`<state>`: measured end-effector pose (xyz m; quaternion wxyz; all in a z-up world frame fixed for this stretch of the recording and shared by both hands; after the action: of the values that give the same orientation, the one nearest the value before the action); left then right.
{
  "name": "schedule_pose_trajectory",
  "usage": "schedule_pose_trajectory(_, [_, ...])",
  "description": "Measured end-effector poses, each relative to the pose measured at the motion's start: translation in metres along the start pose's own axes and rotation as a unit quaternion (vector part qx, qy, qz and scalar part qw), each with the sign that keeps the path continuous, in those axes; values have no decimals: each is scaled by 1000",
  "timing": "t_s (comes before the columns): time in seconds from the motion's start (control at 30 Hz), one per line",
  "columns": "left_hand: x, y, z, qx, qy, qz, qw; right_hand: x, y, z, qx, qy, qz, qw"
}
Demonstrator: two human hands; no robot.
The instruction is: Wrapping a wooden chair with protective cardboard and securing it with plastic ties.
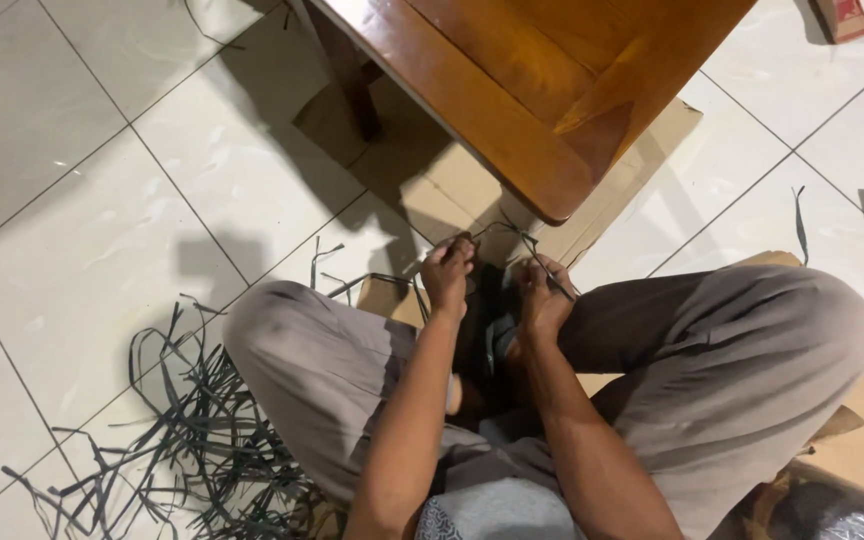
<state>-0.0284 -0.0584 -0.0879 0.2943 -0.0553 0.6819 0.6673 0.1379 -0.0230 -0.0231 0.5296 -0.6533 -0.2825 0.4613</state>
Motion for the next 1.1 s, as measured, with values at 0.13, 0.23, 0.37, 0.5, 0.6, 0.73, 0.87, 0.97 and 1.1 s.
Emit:
schedule_pose_trajectory(0.13, [-16,-23,-2,-2,-67,-95,993,-6,15,-6,-126,-24,-44,991])
schedule_pose_trajectory(0.23, [-20,-31,1,29,-103,-93,990,-25,-6,-8,-166,-65,-170,969])
schedule_pose_trajectory(0.37, [-12,-40,7,64,-149,-65,985,-32,-18,-4,-235,-102,-293,921])
schedule_pose_trajectory(0.5, [6,-66,15,51,-204,-89,974,-36,-15,-4,-298,-137,-323,888])
schedule_pose_trajectory(0.6, [-18,-32,9,40,-208,-66,975,-42,-17,-6,-304,-152,-277,898])
schedule_pose_trajectory(0.73, [-39,-3,3,37,-234,-61,970,-46,-18,-6,-314,-162,-247,902])
schedule_pose_trajectory(0.87, [-38,-7,-1,13,-238,-72,968,-36,-1,-7,-362,-202,-220,883])
schedule_pose_trajectory(0.97, [-39,-6,-4,18,-237,-73,969,-22,-1,-10,-468,-223,-190,833])
schedule_pose_trajectory(1.1, [-31,-21,-6,49,-232,-76,968,-36,-66,-9,-427,-173,-252,851])
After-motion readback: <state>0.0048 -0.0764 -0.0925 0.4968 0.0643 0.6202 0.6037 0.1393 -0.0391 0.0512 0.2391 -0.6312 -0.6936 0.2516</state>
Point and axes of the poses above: each hand's wrist, its own x-axis towards the middle knuckle, its own z-axis out of the palm, y = z × x, the point moved 5 cm from there along x, towards the middle knuckle, and after that the axes turned 10 degrees about y, right-handed, at the moved point
